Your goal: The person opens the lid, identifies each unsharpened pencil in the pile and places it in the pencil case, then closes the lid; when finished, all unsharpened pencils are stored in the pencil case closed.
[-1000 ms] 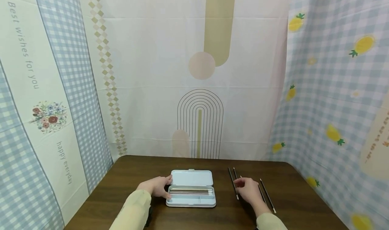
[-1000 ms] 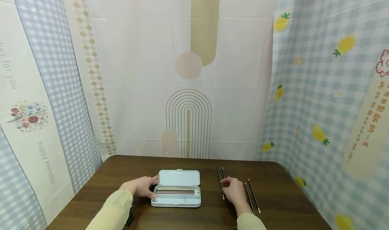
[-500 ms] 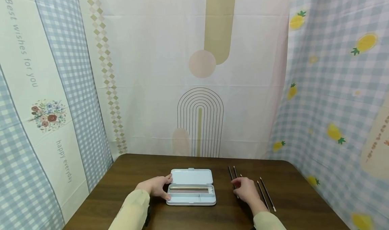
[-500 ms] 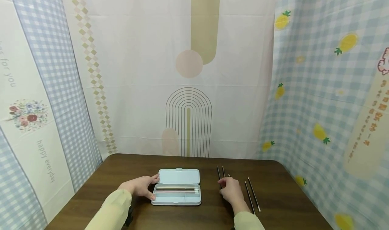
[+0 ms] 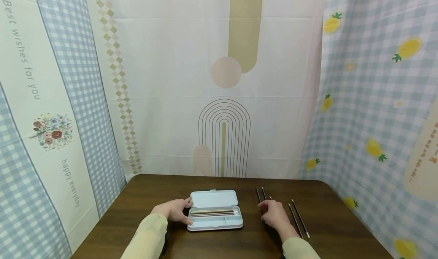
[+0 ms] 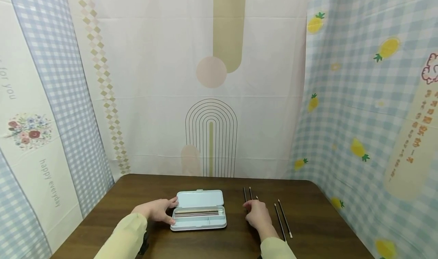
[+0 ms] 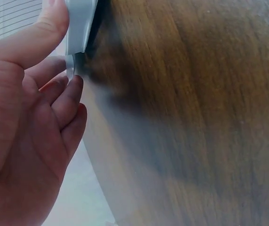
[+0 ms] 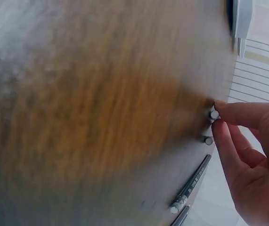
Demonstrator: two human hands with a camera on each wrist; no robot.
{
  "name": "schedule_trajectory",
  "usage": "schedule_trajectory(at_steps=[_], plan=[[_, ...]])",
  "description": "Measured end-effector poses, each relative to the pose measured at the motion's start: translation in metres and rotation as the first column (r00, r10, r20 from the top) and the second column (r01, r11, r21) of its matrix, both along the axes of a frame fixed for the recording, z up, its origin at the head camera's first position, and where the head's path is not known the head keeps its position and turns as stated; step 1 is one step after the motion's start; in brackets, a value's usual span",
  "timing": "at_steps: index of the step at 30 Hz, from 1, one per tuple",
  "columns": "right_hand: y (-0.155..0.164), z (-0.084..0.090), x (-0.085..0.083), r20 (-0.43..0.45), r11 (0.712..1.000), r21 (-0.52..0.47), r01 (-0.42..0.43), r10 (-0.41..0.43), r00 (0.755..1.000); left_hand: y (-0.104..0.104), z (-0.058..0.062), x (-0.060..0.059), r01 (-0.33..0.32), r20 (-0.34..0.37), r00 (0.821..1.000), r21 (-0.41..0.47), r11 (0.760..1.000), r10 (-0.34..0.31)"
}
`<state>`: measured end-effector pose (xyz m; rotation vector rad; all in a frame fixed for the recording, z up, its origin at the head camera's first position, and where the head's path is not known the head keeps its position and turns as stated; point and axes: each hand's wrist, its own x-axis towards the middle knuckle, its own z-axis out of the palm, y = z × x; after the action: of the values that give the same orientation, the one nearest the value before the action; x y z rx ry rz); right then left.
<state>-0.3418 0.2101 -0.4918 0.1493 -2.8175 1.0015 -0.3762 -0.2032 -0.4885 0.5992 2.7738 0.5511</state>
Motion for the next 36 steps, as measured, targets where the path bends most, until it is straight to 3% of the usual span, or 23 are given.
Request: schedule_trajectory(at_steps=[3, 5, 10, 14, 19, 36], plan=[[-0.001, 0.001, 0.000, -0.003, 1.000, 0.011, 0.007, -0.007, 1.000, 0.006, 0.015, 0.012, -0.027, 0.013, 1.000, 0.009, 1.000, 0.027], [-0.002, 0.001, 0.000, -0.002, 1.000, 0.020, 0.013, -0.013, 1.000, 0.005, 0.009, 0.008, -0.033, 0.010, 0.999, 0.020, 0.999, 0.033], [-0.003, 0.000, 0.000, 0.009, 0.999, 0.031, 0.035, -0.035, 0.999, -0.005, -0.015, -0.008, 0.030, -0.035, 0.999, 0.009, 1.000, -0.030], [-0.005, -0.002, 0.001, 0.011, 0.999, 0.033, 0.041, -0.041, 0.999, 0.004, 0.008, 0.015, 0.003, -0.012, 1.000, 0.037, 0.999, -0.003], [-0.007, -0.002, 0.002, 0.018, 0.999, 0.026, 0.042, -0.043, 0.999, 0.011, 0.025, 0.033, -0.028, -0.024, 0.999, 0.027, 0.999, 0.028], [-0.006, -0.004, 0.004, 0.024, 0.997, 0.023, 0.067, -0.067, 0.997, 0.022, 0.028, 0.033, -0.071, -0.078, 0.995, -0.037, 0.997, 0.068]])
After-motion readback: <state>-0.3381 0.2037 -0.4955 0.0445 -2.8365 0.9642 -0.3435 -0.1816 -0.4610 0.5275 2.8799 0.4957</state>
